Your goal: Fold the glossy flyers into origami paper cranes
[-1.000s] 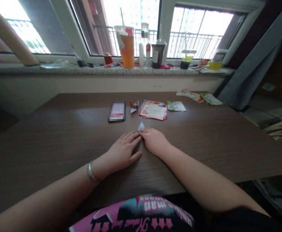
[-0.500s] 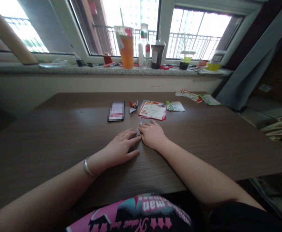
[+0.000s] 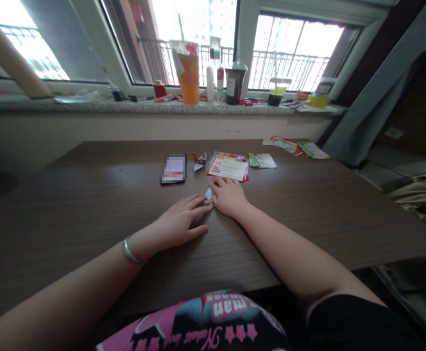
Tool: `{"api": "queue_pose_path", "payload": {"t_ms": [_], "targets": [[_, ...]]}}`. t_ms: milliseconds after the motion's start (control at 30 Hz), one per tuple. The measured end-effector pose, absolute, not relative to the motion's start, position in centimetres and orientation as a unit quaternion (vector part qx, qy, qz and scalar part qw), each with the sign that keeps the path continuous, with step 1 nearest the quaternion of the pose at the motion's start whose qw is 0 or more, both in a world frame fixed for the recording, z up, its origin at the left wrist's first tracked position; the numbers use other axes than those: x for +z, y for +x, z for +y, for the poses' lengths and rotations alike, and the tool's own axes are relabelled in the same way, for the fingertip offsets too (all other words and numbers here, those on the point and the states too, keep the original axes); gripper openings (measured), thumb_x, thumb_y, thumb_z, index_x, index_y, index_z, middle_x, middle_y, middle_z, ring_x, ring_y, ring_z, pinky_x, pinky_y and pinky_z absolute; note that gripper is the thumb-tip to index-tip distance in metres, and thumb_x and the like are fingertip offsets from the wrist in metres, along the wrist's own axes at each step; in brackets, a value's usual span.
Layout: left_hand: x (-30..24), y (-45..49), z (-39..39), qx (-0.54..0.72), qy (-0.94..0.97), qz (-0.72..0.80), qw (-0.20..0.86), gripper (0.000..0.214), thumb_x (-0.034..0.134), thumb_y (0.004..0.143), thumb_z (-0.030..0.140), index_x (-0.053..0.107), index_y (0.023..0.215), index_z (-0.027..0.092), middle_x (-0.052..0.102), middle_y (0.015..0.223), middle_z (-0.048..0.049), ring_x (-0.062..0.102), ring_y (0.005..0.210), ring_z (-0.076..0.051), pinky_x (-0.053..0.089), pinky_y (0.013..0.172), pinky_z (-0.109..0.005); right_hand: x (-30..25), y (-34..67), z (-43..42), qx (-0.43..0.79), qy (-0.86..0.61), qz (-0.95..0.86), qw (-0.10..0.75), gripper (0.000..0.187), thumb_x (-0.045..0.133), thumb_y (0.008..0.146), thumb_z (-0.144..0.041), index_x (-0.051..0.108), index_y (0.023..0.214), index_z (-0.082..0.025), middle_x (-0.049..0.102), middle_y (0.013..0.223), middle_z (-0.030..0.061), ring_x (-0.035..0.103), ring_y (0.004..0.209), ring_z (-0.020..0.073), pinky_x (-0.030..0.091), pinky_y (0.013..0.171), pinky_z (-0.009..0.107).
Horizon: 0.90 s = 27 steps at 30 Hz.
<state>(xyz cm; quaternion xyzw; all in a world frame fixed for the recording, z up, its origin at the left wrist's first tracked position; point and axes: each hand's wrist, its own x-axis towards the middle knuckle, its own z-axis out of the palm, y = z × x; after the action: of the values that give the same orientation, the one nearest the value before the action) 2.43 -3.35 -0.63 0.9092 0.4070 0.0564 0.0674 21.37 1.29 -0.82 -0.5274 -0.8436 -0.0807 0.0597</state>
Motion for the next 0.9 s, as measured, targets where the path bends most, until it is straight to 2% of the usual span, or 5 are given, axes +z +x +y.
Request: {"api": "queue_pose_path", "payload": {"t_ms": [167,333,433,633,900], "targets": [[-0.8,2.3,-3.3,0.057,0.912,0.401,0.054,0.060,0.052,0.087,0.051,0.041,0.143,0.030,0.038,0.150,-0.0104,0.032,0.139,-0.033,0.027,0.112,-0.051,-1.5,21.8,2.3,-0.064,-0.541,-0.835,0.076,0.043,0.037,0.095,-0.032,0.053,0.134,-0.027,0.054,0.136,0.0064,0.048,0.114,0.0322,0.038,0.093,0.045],[-0.6,2.2,-3.3,0.060,0.916,0.394,0.050,0.061,0.053,0.088,0.051,0.038,0.144,0.031,0.038,0.150,-0.0100,0.034,0.138,-0.033,0.028,0.112,-0.051,-2.0,22.6,2.3,-0.022,-0.543,-0.830,0.122,0.046,0.042,0.094,-0.025,0.048,0.138,-0.017,0.053,0.138,0.0101,0.046,0.119,0.0298,0.036,0.100,0.042],[-0.3,2.2,-3.4,0.052,0.916,0.393,0.052,0.062,0.052,0.089,0.050,0.035,0.145,0.031,0.036,0.151,-0.0086,0.033,0.138,-0.033,0.028,0.112,-0.050,-1.8,22.8,1.6,0.027,-0.527,-0.831,0.173,0.041,0.036,0.097,-0.027,0.051,0.133,-0.015,0.055,0.136,0.0089,0.048,0.120,0.0241,0.034,0.104,0.037],[-0.3,2.5,-3.6,0.043,0.908,0.414,0.047,0.069,0.050,0.088,0.052,0.034,0.146,0.019,0.037,0.151,-0.0096,0.031,0.140,-0.031,0.025,0.114,-0.051,-1.7,22.2,0.4,0.023,-0.550,-0.823,0.140,0.049,0.050,0.091,-0.033,0.048,0.136,-0.013,0.055,0.135,0.0128,0.048,0.122,0.0292,0.036,0.102,0.042],[-0.8,2.7,-3.8,0.035,0.909,0.415,0.028,0.069,0.044,0.091,0.051,0.032,0.146,0.010,0.033,0.152,-0.0141,0.029,0.141,-0.028,0.022,0.115,-0.049,-2.0,21.7,0.1,0.009,-0.570,-0.811,0.134,0.041,0.045,0.091,-0.022,0.050,0.132,-0.016,0.051,0.139,0.0121,0.044,0.126,0.0287,0.031,0.103,0.044]]}}
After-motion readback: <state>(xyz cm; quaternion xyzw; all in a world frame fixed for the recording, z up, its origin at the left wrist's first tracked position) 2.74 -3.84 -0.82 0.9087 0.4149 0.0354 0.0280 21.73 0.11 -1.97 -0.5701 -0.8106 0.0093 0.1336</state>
